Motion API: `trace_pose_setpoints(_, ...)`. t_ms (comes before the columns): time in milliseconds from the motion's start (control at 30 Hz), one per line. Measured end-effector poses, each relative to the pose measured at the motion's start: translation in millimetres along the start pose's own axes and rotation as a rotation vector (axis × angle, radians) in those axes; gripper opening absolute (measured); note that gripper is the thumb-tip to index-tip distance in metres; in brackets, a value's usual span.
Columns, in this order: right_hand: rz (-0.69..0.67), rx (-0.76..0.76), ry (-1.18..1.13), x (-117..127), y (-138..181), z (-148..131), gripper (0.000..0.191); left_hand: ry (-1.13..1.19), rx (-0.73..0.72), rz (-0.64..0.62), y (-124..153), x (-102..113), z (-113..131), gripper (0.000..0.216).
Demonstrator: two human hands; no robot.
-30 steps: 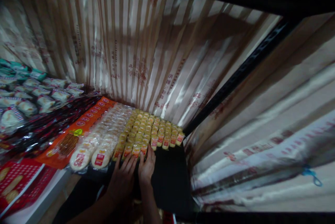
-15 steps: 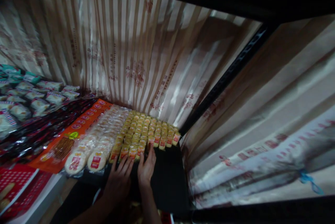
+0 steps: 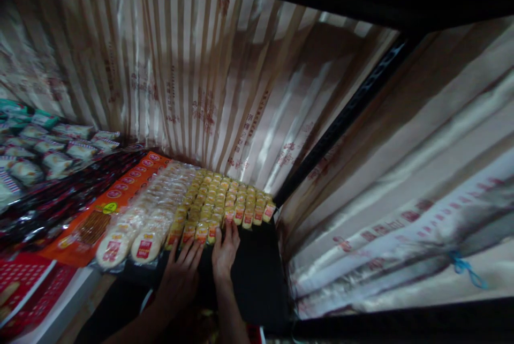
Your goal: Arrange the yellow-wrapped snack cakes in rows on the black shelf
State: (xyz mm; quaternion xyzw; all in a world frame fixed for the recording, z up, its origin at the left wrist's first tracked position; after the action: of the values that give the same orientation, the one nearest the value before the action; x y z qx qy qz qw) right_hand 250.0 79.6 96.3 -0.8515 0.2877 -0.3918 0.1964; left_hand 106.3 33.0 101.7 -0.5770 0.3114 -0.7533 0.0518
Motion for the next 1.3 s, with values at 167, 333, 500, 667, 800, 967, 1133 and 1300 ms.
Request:
trace_pose_setpoints(167, 0.077, 0.01, 0.024, 8.6, 1.2, -12.9, 0.05, -0.021, -0.013, -0.006, 0.9, -2.0, -0.8, 0.045)
trace_pose_setpoints(333, 0.068, -0.057, -0.11, 14.3, 7.6, -13.7, 0.037, -0.043, -0.018, -0.028, 0.2, -0.9, -1.0, 0.047)
trace_pose_setpoints(500, -0.022, -0.066, -0.2, 6.9, 10.1, -13.8, 0.029, 0.011, -0.004, -0.023, 0.6, -0.7, -1.3, 0.044)
trace_pose_setpoints(667, 0.003, -0.05, -0.178, 14.7, 6.2, -15.3, 0.034, 0.042, 0.002, -0.005, -1.0, 2.1, -0.4, 0.041)
trace_pose_setpoints(800, 0.059, 0.002, -0.11, 24.1, -0.8, -5.2, 0.045, 0.022, -0.002, 0.0, -1.8, 3.2, 0.4, 0.042)
trace_pose_setpoints(967, 0.058, 0.012, -0.104, 7.2, -11.9, 11.4, 0.044, -0.042, -0.007, -0.032, 0.3, 0.0, -0.5, 0.045)
trace_pose_setpoints(1133, 0.078, 0.021, -0.114, -2.5, -14.7, 13.3, 0.04, -0.03, 0.005, -0.044, -0.8, 1.8, 0.1, 0.044)
trace_pose_setpoints(1300, 0.104, 0.052, -0.032, 2.1, -10.9, 9.9, 0.036, -0.004, 0.008, -0.032, -2.7, 6.7, 0.9, 0.042)
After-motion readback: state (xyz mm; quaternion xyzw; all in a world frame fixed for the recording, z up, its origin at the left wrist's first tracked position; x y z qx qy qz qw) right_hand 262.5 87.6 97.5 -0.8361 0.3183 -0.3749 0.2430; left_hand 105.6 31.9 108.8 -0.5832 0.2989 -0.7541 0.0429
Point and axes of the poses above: each hand's wrist, its own y-axis away from the middle knuckle, its own x-axis out of the back of the hand, z = x × y, the point moved 4 cm from there along -y, towards the middle knuckle, and after that the axes turned 11 degrees about x, right-handed, at the moved point
